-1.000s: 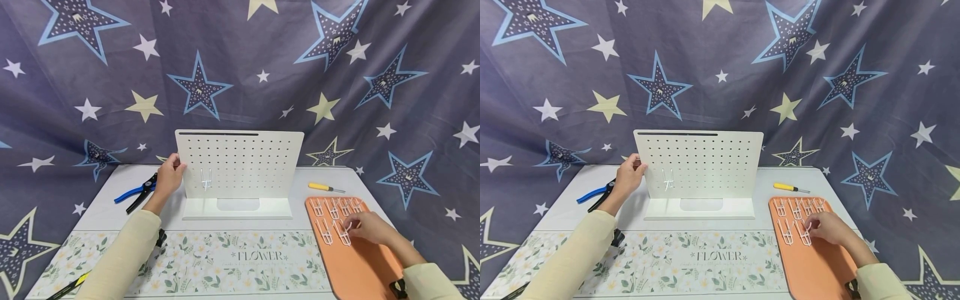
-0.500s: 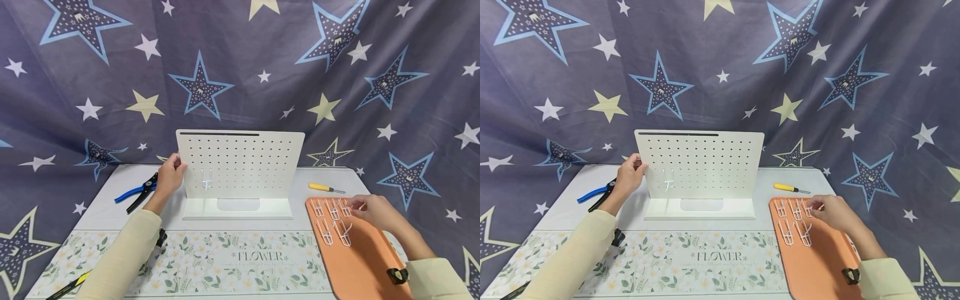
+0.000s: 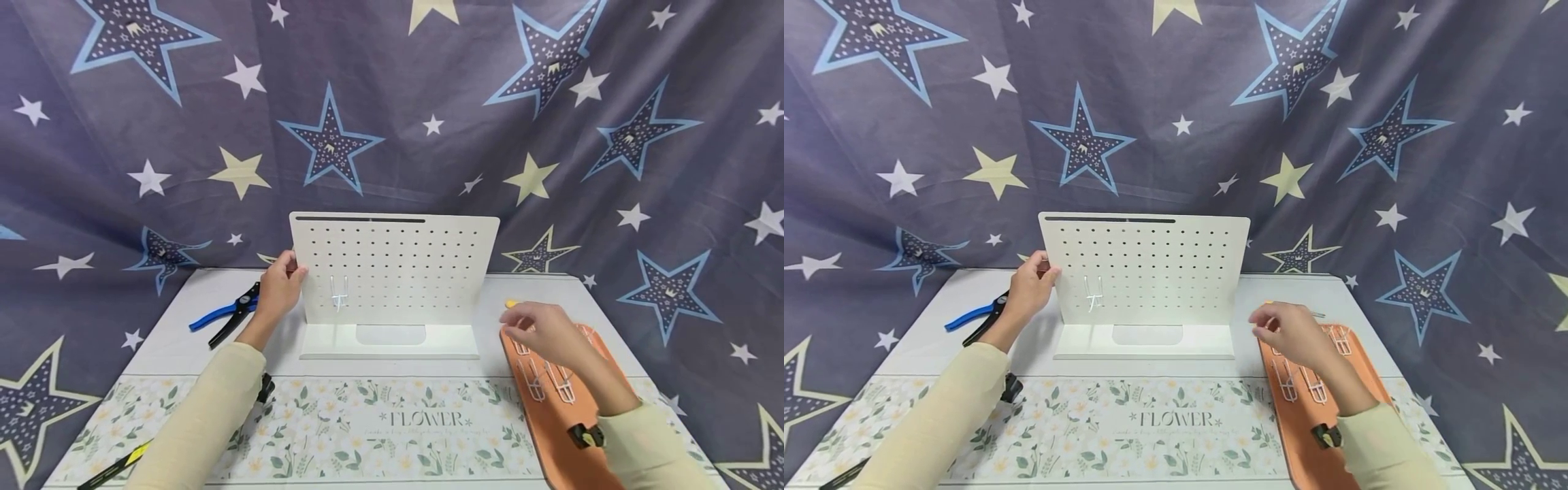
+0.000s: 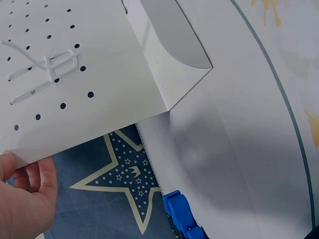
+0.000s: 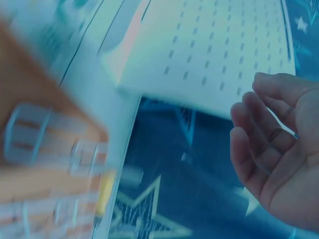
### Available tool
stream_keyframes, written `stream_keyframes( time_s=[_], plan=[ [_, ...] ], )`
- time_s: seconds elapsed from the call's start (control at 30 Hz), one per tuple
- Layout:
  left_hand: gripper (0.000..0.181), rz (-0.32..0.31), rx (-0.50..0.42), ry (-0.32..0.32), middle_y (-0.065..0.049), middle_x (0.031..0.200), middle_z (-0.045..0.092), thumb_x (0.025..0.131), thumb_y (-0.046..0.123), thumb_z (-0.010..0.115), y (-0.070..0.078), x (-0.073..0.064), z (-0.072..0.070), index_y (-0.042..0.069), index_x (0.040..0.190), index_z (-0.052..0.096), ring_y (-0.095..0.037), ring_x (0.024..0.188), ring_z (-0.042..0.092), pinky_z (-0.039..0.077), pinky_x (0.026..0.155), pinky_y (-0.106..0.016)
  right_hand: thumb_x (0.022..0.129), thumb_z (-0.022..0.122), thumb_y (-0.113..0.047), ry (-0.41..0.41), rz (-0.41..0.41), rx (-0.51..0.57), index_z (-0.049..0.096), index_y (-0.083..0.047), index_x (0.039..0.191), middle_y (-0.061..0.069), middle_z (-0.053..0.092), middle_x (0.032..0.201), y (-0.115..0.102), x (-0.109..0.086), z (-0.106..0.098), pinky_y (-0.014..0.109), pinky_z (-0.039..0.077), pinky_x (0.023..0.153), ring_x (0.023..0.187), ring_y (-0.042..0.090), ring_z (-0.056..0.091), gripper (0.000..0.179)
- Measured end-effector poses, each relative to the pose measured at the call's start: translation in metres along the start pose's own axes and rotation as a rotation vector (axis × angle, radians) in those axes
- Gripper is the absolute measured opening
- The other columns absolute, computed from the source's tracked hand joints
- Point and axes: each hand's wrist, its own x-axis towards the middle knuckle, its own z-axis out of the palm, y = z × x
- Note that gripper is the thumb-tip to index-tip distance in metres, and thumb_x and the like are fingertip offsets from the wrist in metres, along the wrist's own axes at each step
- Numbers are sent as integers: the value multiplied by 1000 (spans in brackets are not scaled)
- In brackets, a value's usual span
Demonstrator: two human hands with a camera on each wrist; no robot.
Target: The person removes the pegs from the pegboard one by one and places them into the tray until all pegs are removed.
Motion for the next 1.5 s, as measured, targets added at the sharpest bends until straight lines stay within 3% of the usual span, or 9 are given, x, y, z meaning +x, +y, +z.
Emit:
stream_keyframes(
  time_s=[0.37, 0.57, 0.9, 1.07, 1.23, 1.5],
  plan=[
    [18, -3, 1, 10, -16, 107, 65, 105, 19, 56, 0, -1, 3, 8, 118, 59, -31, 94, 57, 45, 83, -41, 90, 73, -11, 57, -103, 30, 76, -13, 103, 3, 76, 102, -58, 47, 55, 28, 56, 71, 80, 10, 68, 13],
    [19, -18, 2, 9, -17, 110, 66, 105, 19, 55, 0, -1, 2, 8, 120, 58, -31, 96, 58, 46, 84, -42, 89, 73, -10, 133, -152, 57, 76, -13, 103, 2, 77, 100, -93, 79, 89, 28, 57, 72, 79, 11, 69, 14],
    [18, -24, 5, 5, -16, 110, 66, 105, 19, 55, 2, 0, 1, 8, 119, 59, -31, 95, 58, 46, 84, -41, 91, 75, -16, 201, -209, -61, 76, -19, 105, -4, 75, 107, -134, 130, 141, 23, 55, 73, 83, 9, 68, 15],
    [17, -23, 10, 2, -16, 107, 65, 105, 20, 56, 2, 0, 0, 8, 118, 59, -30, 94, 57, 46, 82, -40, 91, 75, -19, 248, -261, -141, 75, -21, 106, -6, 75, 110, -149, 146, 170, 23, 55, 79, 94, 9, 69, 15],
    [17, -8, 15, 6, -16, 106, 65, 105, 20, 56, 2, 0, 0, 8, 116, 59, -30, 93, 57, 46, 82, -40, 89, 78, -19, 354, -305, -208, 74, -21, 107, -6, 75, 110, -155, 154, 193, 22, 56, 82, 102, 10, 70, 19],
    [16, -13, 16, 5, -15, 106, 65, 104, 19, 57, 0, 0, 0, 8, 116, 59, -30, 93, 57, 46, 81, -40, 88, 79, -22, 448, -287, -228, 75, -24, 105, -8, 74, 102, -156, 158, 208, 21, 55, 73, 91, 8, 69, 17]
  ],
)
